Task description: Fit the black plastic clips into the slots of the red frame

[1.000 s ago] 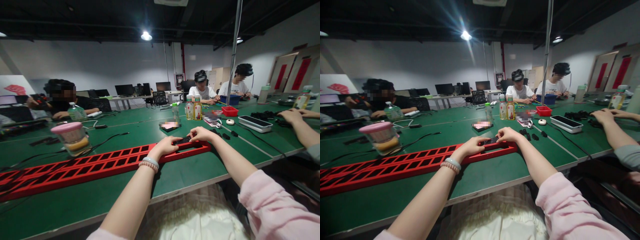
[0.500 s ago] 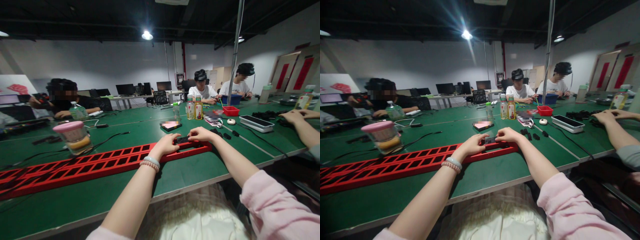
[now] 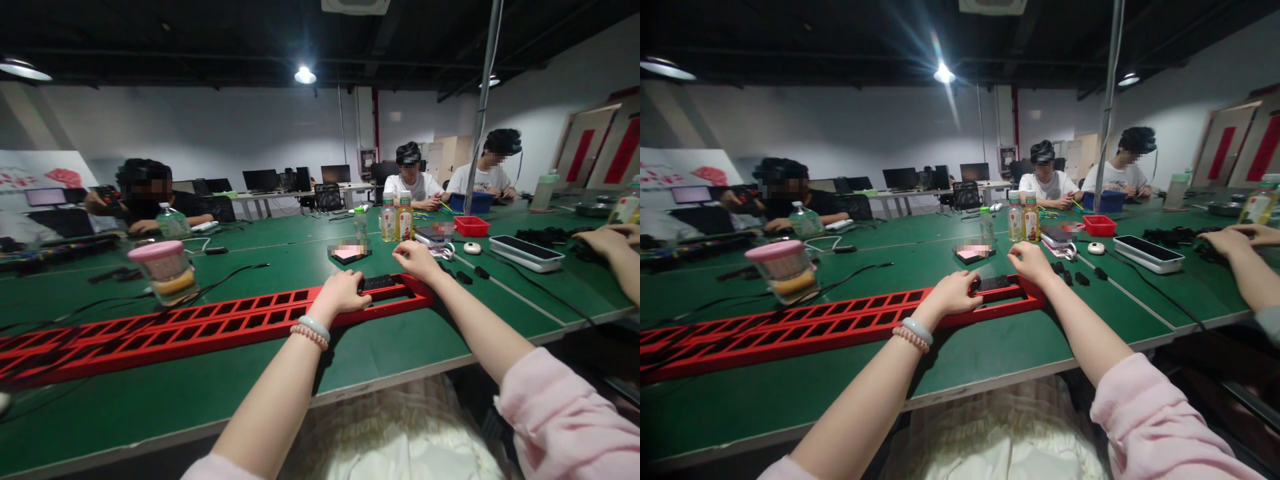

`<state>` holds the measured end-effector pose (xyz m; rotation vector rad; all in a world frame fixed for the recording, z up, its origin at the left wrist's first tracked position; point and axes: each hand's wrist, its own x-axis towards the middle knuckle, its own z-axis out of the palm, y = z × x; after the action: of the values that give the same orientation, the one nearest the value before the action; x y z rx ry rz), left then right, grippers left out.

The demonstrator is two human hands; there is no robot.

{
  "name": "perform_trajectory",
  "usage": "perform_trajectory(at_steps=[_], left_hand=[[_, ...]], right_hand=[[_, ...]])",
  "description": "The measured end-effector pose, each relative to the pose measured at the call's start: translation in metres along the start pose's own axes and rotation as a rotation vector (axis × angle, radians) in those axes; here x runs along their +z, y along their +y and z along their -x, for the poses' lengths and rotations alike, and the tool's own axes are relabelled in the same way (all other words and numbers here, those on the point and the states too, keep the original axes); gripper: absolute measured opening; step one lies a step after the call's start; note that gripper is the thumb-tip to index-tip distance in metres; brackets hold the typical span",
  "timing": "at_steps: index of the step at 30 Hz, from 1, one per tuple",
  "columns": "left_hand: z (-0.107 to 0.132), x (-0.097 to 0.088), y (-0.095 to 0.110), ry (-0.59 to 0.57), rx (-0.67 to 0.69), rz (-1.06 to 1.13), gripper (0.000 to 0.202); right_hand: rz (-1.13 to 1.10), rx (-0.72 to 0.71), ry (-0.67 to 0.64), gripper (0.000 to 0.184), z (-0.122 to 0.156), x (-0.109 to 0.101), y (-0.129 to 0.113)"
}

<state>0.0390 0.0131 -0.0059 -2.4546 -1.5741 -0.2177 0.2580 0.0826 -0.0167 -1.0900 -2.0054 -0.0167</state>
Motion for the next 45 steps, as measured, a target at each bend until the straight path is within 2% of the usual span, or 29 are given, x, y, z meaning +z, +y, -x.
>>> perform_trajectory(at_steps=[2, 3, 6, 7, 11, 13, 17, 21, 26, 32, 38, 45], left_hand=[[0.001, 0.0, 0.003, 0.0, -0.015, -0.016, 0.041], [0.002, 0.0, 0.004, -0.001, -0.018, -0.025, 0.042], [0.003, -0.002, 0.006, 0.001, 0.001, -0.058, 0.043], [0.003, -0.004, 0.006, 0.002, 0.013, -0.068, 0.043], [0.004, -0.007, 0.004, 0.002, 0.049, -0.091, 0.043], [0.004, -0.006, 0.004, 0.006, 0.053, -0.095, 0.042], [0.004, -0.006, 0.003, 0.004, 0.05, -0.106, 0.042], [0.004, -0.005, 0.001, 0.0, 0.057, -0.114, 0.042], [0.003, -0.003, -0.002, 0.004, 0.067, -0.11, 0.042], [0.003, -0.002, -0.002, -0.017, 0.089, -0.135, 0.044], [0.002, -0.003, -0.001, -0.05, 0.094, -0.149, 0.04], [0.004, -0.001, -0.002, -0.042, 0.114, -0.155, 0.039]], right_hand=[[0.068, 0.053, -0.001, 0.018, -0.009, -0.01, 0.005], [0.095, 0.064, -0.057, 0.018, -0.014, -0.014, 0.009], [0.119, 0.01, -0.359, 0.017, -0.022, -0.027, 0.03], [0.12, -0.002, -0.416, 0.017, -0.021, -0.031, 0.039], [0.145, 0.098, -0.401, 0.022, -0.005, -0.045, 0.074], [0.109, 0.144, -0.473, 0.027, 0.005, -0.053, 0.088], [0.009, 0.237, -0.581, 0.051, 0.017, -0.059, 0.101], [-0.017, 0.219, -0.706, 0.07, 0.02, -0.057, 0.109], [0.057, 0.253, -0.735, 0.079, 0.022, -0.055, 0.123], [0.065, 0.25, -0.708, 0.074, 0.023, -0.048, 0.138], [0.056, 0.233, -0.696, 0.069, 0.025, -0.051, 0.138], [0.03, 0.33, -0.791, 0.08, 0.026, -0.057, 0.135]])
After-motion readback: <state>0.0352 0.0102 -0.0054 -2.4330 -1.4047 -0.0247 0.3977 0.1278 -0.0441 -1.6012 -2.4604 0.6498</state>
